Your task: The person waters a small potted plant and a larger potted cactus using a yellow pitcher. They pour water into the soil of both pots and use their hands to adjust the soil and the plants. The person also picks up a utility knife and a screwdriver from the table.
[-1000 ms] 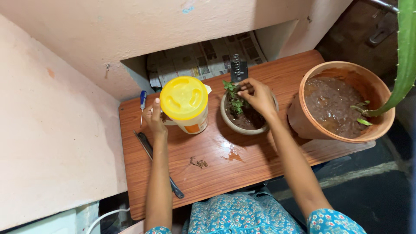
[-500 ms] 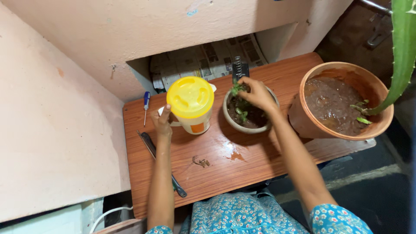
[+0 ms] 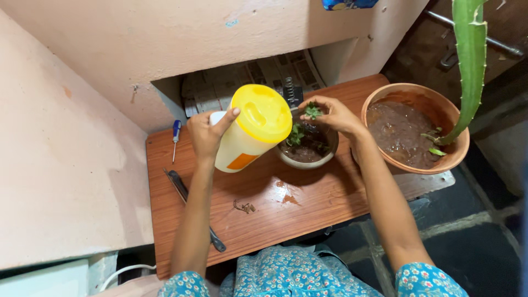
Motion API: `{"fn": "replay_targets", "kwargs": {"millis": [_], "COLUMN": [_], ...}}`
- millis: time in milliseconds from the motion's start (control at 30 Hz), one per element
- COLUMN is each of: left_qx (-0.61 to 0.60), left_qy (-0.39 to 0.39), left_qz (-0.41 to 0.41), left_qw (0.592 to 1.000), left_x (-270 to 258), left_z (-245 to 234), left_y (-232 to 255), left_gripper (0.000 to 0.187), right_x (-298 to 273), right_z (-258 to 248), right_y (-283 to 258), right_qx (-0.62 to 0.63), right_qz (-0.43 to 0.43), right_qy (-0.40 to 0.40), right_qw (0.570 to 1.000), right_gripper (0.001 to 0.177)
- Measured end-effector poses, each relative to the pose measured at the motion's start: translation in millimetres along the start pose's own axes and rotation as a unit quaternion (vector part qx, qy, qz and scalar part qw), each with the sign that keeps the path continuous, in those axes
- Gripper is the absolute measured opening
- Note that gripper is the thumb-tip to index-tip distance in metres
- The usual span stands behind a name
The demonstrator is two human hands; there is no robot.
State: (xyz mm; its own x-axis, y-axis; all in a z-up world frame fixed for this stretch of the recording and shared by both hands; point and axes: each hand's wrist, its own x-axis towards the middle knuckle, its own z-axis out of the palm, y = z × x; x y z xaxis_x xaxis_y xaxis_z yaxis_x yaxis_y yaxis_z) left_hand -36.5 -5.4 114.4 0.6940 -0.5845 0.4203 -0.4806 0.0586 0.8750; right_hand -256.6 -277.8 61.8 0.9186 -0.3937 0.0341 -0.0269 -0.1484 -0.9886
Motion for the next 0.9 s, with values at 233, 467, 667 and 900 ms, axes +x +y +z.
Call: {"fn": "replay_targets", "kwargs": {"millis": [233,467,667,900], "left_qx": [0.081,0.126,0.188,0.2], "left_qy": [-0.039,-0.077,-0.08,-0.074], "left_qz": [0.045,0.031,0.037,0.043], "left_qw": [0.995,0.989,0.978,0.976], "left_x": [26.6,50.8,66.8,78.2], "left_z": [3.9,16.9,28.3,30.8], "left_y": [71.4,100.7,105.1,105.2], "left_gripper": [0.047,0.051,0.054,0.059], "right_x": [6.3,13.0,23.0,22.6], "right_z": [-7.2,-8.6,-12.4,-8.9], "right_y": [8.8,2.7,13.2,6.2], "right_qx": [-0.057,-0.098,-0.045,-0.044], "right_qz": [0.061,0.112,0.082,0.134], "right_qy": [-0.008,-0.018,-0.062,-0.064], "right_qw": [0.996,0.989,0.994,0.988], "right_gripper": [0.023,0.022,0.021,0.024]}}
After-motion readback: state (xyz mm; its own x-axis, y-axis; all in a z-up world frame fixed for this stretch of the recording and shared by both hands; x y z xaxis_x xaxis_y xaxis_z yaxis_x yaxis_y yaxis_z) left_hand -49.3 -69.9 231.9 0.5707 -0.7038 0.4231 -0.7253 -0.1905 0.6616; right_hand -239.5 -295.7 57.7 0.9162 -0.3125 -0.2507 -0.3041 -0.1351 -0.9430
